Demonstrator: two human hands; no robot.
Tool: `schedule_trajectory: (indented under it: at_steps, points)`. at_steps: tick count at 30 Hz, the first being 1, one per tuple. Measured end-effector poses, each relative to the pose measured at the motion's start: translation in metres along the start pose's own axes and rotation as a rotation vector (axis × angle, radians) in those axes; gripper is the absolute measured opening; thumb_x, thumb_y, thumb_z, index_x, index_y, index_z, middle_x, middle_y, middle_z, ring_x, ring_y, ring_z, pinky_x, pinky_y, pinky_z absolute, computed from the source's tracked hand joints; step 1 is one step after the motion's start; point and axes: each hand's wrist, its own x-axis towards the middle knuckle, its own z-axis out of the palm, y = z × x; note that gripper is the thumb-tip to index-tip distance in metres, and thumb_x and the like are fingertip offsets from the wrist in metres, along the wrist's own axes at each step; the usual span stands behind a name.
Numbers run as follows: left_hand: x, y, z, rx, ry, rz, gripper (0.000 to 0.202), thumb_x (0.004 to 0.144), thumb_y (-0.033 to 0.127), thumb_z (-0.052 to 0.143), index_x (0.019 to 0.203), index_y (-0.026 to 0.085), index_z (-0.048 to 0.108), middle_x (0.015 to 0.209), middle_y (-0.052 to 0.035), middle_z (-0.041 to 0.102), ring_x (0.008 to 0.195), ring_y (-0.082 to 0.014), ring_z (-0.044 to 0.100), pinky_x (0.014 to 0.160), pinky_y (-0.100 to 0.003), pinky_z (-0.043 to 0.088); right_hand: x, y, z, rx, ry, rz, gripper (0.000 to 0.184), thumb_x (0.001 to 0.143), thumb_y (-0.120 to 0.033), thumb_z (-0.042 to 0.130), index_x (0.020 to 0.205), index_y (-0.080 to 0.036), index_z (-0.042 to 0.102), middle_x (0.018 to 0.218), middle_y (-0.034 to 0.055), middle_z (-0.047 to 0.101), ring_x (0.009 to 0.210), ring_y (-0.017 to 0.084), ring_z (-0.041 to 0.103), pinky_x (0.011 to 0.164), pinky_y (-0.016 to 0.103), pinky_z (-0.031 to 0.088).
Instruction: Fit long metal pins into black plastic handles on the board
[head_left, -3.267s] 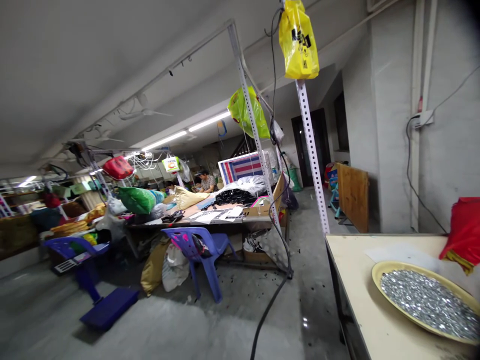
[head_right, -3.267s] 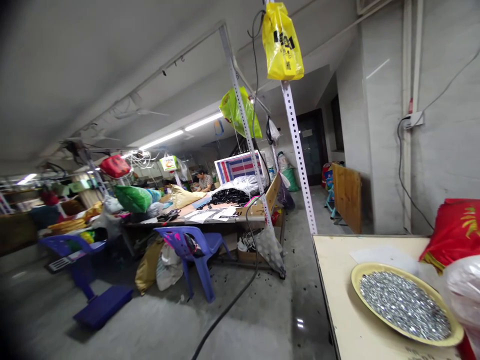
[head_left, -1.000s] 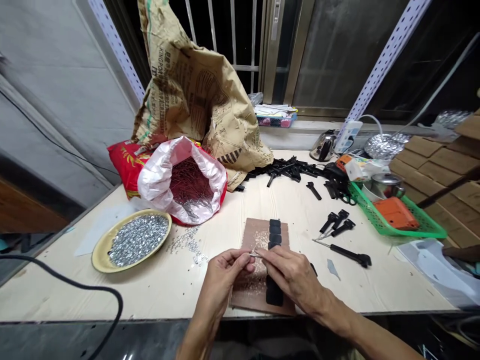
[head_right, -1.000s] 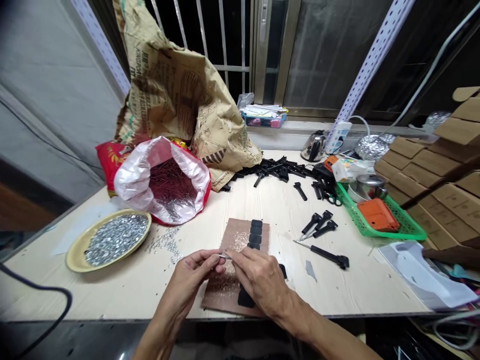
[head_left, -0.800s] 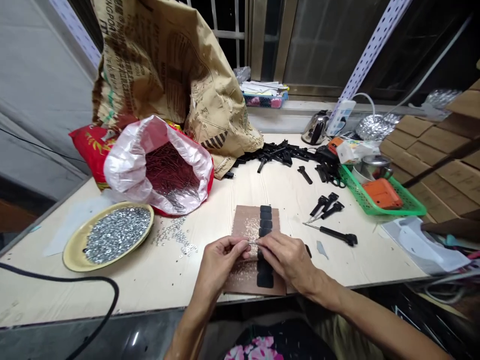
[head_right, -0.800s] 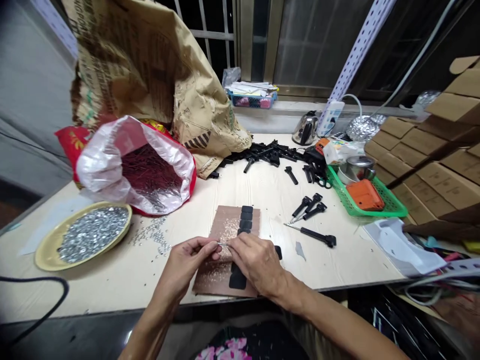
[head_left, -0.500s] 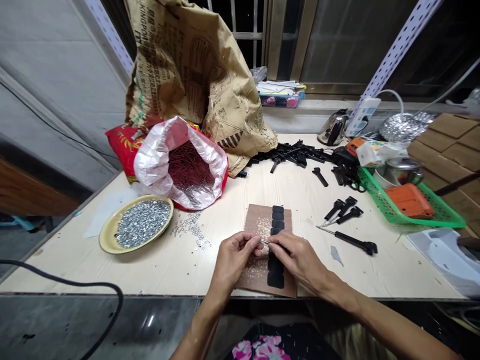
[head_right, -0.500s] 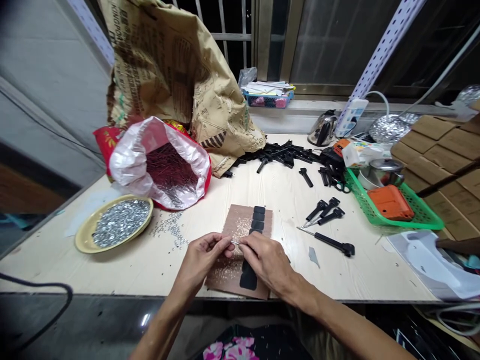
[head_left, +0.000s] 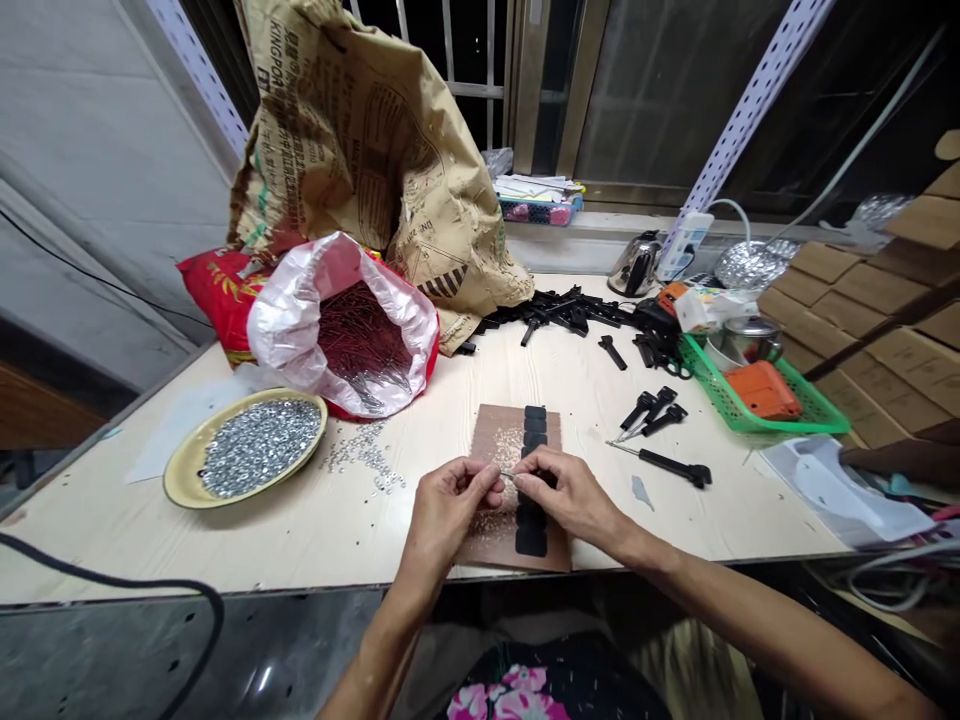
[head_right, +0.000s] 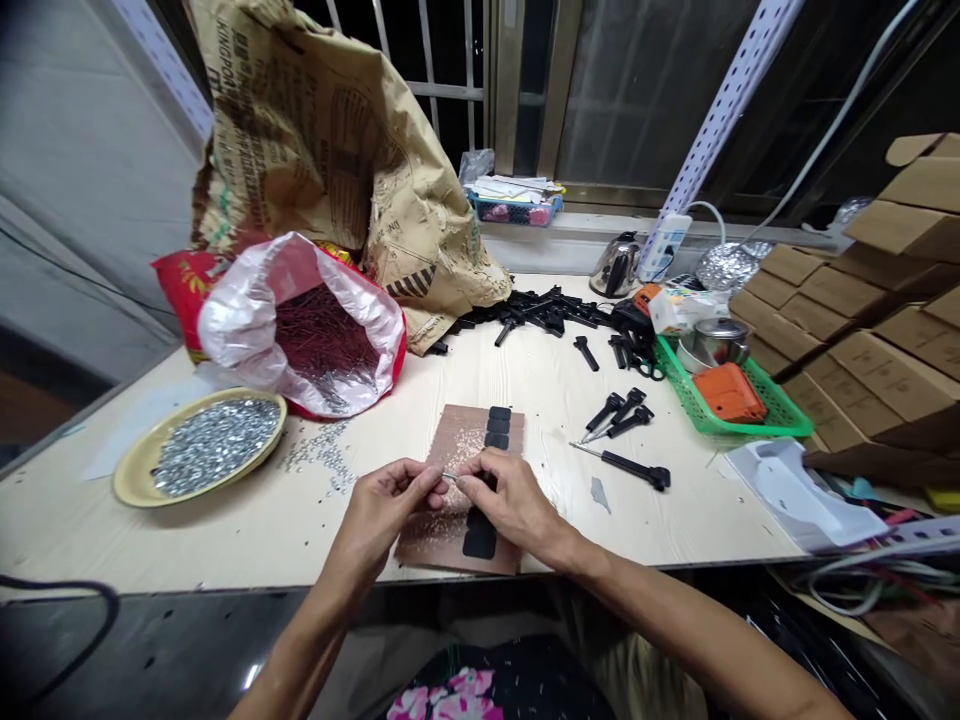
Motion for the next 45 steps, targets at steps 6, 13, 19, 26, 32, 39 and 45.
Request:
schedule_trajectory:
  at_steps: [6,13,19,26,32,39,45]
  points:
    - [0.005,-0.007,0.004,-0.105,-0.038,-0.135,0.035,0.059,0.042,0.078,0.069,0.012,0.063,0.064,-0.0033,0.067,0.053,-0.0097,0.058,0.058,-0.022,0.051,-0.010,0.006,0.007,-0.343,0.100,-0.125,0.022,0.094,-0.021,0.041,0.092,-0.017,0.062,0.087,0.0057,0.064,0.076,0.014,0.061,0.069,0.024,0.047]
    - [0.007,-0.015,0.015,-0.118,0.001,-0.079,0.039,0.070,0.049,0.069,0.077,0.010,0.068,0.070,-0.0064,0.069,0.061,-0.0112,0.062,0.063,-0.022,0.051,-0.012,0.021,0.001,-0.262,0.074,-0.052,0.019,0.094,-0.025,0.044,0.097,-0.020,0.062,0.091,0.0034,0.063,0.079,0.013,0.061,0.070,0.022,0.049]
    - [0.014,-0.016,0.020,0.028,0.032,-0.084,0.055,0.072,0.058,0.061,0.097,0.010,0.069,0.076,-0.0051,0.065,0.054,-0.0103,0.056,0.054,-0.023,0.049,-0.009,0.044,-0.013,-0.266,0.088,-0.059,0.017,0.093,-0.026,0.048,0.100,-0.023,0.063,0.099,0.0031,0.059,0.082,0.012,0.060,0.068,0.021,0.048]
    - [0.024,-0.025,0.018,0.694,0.164,0.356,0.040,0.084,0.047,0.050,0.105,0.019,0.069,0.087,-0.0062,0.064,0.083,-0.0214,0.058,0.079,-0.034,0.047,0.016,0.093,-0.036,-0.486,0.017,-0.034,0.019,0.094,-0.029,0.047,0.095,-0.022,0.064,0.099,0.0041,0.057,0.085,0.014,0.053,0.065,0.023,0.043]
    - [0.037,-0.043,0.032,1.024,0.131,0.640,0.039,0.092,0.036,0.038,0.120,0.019,0.060,0.125,-0.0105,0.057,0.121,-0.0288,0.043,0.099,-0.049,0.040,0.029,0.115,-0.038,-0.509,-0.043,-0.064,0.023,0.095,-0.033,0.045,0.091,-0.022,0.065,0.092,0.0035,0.060,0.087,0.016,0.049,0.061,0.024,0.037]
    - [0.063,-0.061,0.034,1.221,0.045,0.717,0.045,0.094,0.032,0.033,0.135,0.014,0.043,0.149,-0.0119,0.032,0.141,-0.0328,0.005,0.108,-0.058,0.026,0.027,0.119,-0.039,-0.477,-0.072,-0.084,0.025,0.094,-0.034,0.046,0.091,-0.021,0.066,0.092,0.0035,0.060,0.088,0.016,0.048,0.062,0.025,0.036]
    - [0.064,-0.065,0.032,1.227,0.059,0.728,0.045,0.093,0.027,0.036,0.135,0.011,0.043,0.149,-0.0146,0.030,0.141,-0.0325,0.003,0.111,-0.056,0.023,0.019,0.115,-0.037,-0.476,-0.090,-0.145,0.027,0.096,-0.032,0.042,0.093,-0.022,0.067,0.093,0.0039,0.061,0.087,0.016,0.047,0.064,0.026,0.038]
